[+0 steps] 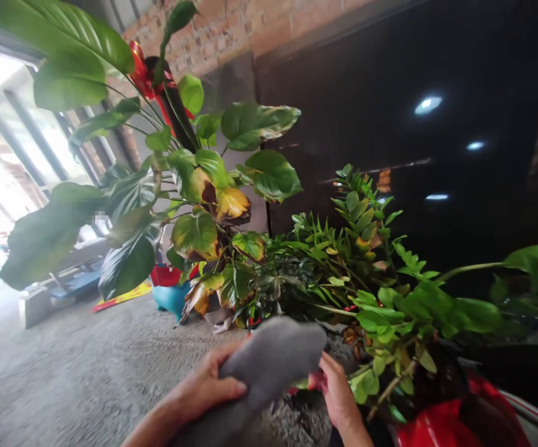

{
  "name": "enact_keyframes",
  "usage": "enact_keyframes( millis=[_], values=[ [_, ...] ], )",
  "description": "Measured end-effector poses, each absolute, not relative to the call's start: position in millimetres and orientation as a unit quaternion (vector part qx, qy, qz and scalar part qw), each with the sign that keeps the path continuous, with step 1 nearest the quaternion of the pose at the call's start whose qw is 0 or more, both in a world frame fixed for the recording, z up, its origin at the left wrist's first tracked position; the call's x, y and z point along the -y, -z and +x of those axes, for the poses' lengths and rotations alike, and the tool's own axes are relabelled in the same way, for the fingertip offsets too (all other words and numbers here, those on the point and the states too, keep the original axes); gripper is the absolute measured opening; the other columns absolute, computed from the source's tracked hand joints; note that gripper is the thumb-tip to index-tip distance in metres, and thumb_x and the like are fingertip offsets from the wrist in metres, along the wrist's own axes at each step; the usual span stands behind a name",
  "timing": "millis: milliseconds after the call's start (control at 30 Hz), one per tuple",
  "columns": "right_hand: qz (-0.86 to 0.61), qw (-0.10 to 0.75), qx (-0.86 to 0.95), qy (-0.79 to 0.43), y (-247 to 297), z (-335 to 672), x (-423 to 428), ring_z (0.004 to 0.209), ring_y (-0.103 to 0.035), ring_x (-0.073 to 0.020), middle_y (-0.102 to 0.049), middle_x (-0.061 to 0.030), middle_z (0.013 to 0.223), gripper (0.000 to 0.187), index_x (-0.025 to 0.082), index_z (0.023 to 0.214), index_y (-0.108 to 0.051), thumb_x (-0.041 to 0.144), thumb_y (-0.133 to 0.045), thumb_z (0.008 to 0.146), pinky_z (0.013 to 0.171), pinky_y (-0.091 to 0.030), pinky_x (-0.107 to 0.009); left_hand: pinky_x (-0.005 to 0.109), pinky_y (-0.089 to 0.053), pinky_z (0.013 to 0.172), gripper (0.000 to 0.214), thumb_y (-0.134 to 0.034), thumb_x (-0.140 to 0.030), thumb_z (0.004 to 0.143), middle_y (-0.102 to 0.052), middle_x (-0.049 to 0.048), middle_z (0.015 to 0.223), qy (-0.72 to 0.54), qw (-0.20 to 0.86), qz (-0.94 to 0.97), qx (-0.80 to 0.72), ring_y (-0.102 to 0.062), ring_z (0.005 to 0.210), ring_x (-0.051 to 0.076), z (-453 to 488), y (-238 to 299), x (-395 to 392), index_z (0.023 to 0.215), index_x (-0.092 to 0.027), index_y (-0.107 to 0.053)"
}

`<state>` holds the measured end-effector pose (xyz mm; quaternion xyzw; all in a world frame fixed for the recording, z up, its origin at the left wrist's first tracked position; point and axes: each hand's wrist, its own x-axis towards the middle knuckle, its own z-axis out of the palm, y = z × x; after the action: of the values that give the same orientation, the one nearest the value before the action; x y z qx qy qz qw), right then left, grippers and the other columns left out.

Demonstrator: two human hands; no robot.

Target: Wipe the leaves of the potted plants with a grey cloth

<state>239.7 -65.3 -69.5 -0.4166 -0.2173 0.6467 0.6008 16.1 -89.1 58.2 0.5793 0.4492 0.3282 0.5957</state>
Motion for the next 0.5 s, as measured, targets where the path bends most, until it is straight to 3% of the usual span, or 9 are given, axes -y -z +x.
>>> enact_keyframes(
  millis=[100,200,367,433,500],
  values=[
    [-0.412,0.619,0.192,-0.64,61.3,238.0,63.9,0.039,-0.052,-0.0107,-0.067,-0.0003,0.051,0.028,0.016,0.061,-0.072,0.035,-0.087,0.046,0.042,-0.043,-0.022,0.023,-0.045,0.051,0.064,-0.082,-0.041,0.053,-0.071,0.0025,0.077,-0.468,0.554,0.517,-0.454,-0.059,0.059,0.016,20.0,-85.0,67.3,0.111,-0.018,-0.07],
    [-0.405,0.63,0.173,-0.64,55.5,235.5,62.3,0.041,-0.055,-0.0109,-0.069,-0.0013,0.051,0.029,0.015,0.062,-0.072,0.031,-0.087,0.044,0.041,-0.044,-0.021,0.024,-0.047,0.054,0.065,-0.081,-0.044,0.052,-0.069,0.0015,0.076,-0.537,0.521,0.471,-0.467,-0.058,0.058,0.015,37.8,-74.9,48.6,0.109,-0.016,-0.067],
    [-0.392,0.635,0.161,-0.645,63.6,237.7,56.6,0.044,-0.06,-0.0145,-0.069,-0.0009,0.051,0.018,0.018,0.055,-0.066,0.026,-0.082,0.051,0.043,-0.048,-0.025,0.025,-0.048,0.059,0.058,-0.082,-0.041,0.05,-0.071,0.0025,0.079,-0.389,0.592,0.535,-0.46,-0.059,0.066,0.017,51.2,-29.4,58.9,0.102,-0.014,-0.072],
    [-0.381,0.636,0.163,-0.651,70.0,240.7,53.7,0.052,-0.065,-0.0177,-0.072,-0.0032,0.059,0.011,0.018,0.06,-0.069,0.022,-0.077,0.054,0.048,-0.051,-0.028,0.025,-0.048,0.059,0.06,-0.082,-0.042,0.052,-0.071,0.0022,0.08,-0.377,0.605,0.54,-0.448,-0.06,0.066,0.017,46.8,-33.6,63.3,0.104,-0.015,-0.072],
    [-0.369,0.636,0.166,-0.657,76.3,244.2,50.5,0.064,-0.069,-0.0217,-0.077,-0.006,0.072,0.021,0.019,0.073,-0.074,0.018,-0.071,0.053,0.056,-0.054,-0.032,0.024,-0.048,0.058,0.064,-0.083,-0.041,0.053,-0.07,0.0013,0.078,-0.408,0.594,0.53,-0.448,-0.06,0.063,0.016,41.3,-48.9,62.0,0.11,-0.016,-0.07]
  ],
)
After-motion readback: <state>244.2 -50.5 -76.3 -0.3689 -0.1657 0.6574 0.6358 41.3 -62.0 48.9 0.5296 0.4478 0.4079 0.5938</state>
